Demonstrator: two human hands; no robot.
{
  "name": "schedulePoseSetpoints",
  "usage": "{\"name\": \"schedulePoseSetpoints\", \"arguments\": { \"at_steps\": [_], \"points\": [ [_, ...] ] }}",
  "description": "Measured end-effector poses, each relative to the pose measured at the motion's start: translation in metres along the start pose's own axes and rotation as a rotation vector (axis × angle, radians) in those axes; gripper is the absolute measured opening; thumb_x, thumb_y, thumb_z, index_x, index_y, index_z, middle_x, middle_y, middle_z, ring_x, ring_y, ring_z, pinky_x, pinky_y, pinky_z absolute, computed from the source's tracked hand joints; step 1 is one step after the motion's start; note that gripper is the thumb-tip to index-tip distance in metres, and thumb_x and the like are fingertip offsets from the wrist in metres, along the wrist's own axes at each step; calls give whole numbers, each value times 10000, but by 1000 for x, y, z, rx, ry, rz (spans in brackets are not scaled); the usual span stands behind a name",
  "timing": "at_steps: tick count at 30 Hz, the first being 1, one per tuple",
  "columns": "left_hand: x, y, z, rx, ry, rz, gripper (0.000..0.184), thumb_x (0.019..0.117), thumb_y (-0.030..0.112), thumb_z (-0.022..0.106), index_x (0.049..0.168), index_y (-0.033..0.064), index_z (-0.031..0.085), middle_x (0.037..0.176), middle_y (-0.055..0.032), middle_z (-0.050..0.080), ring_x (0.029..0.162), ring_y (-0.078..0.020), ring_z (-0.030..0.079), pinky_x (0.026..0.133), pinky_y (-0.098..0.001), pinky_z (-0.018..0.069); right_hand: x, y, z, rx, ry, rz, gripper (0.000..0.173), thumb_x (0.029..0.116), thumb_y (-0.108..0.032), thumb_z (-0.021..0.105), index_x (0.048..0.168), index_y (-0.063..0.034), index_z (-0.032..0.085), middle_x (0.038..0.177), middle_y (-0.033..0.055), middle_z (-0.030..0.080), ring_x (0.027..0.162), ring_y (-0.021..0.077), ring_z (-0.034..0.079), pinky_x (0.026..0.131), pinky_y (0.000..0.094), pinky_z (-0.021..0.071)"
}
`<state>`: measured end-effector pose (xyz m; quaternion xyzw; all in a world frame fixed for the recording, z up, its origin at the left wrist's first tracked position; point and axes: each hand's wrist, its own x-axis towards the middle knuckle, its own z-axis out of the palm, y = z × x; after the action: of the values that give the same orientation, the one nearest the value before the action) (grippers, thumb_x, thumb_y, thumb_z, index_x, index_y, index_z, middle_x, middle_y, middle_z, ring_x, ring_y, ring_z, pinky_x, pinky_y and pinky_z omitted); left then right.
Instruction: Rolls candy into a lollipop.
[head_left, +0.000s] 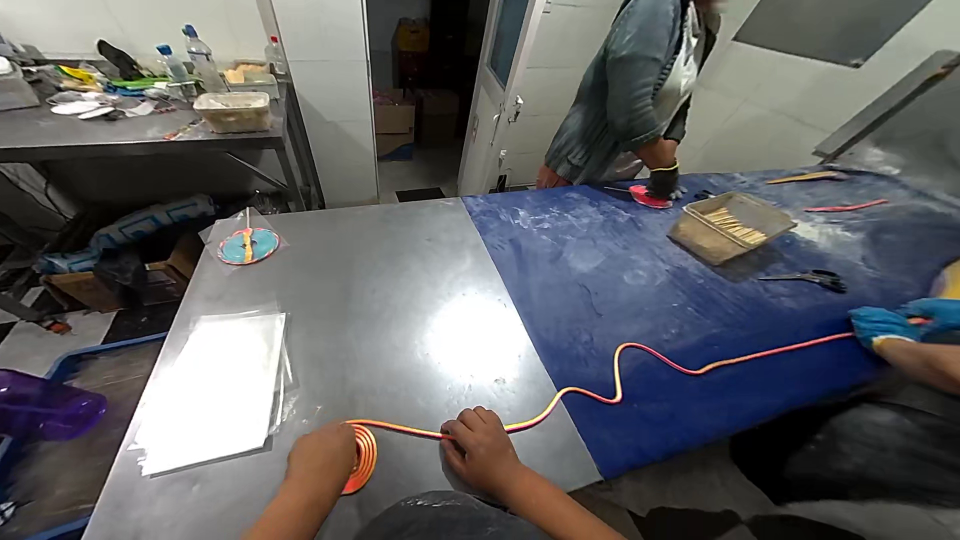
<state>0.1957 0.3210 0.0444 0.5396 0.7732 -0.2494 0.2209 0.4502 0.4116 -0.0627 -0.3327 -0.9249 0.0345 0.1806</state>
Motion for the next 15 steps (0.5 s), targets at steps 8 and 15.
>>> {"name": "schedulePoseSetpoints", "arguments": {
  "at_steps": [8, 15],
  "points": [
    [12, -8, 8, 49, 241, 299, 252, 980, 12, 547, 1191, 22, 685, 1211, -188, 688, 1091, -391, 689, 891, -551, 576, 1, -2, 0, 13, -5, 17, 235, 968, -374, 555, 1018, -246, 745, 891, 0, 684, 867, 203, 658, 737, 393, 541],
    [5, 20, -2, -57, 10, 14, 302, 1048, 198, 483, 1232, 36, 660, 1269, -178, 678, 1162, -376, 676, 888, -576, 578, -1, 0, 3, -4, 43, 7, 214, 954, -375, 570, 959, -237, 734, 868, -8, 677, 856, 197, 658, 718, 389, 548]
  ]
}}
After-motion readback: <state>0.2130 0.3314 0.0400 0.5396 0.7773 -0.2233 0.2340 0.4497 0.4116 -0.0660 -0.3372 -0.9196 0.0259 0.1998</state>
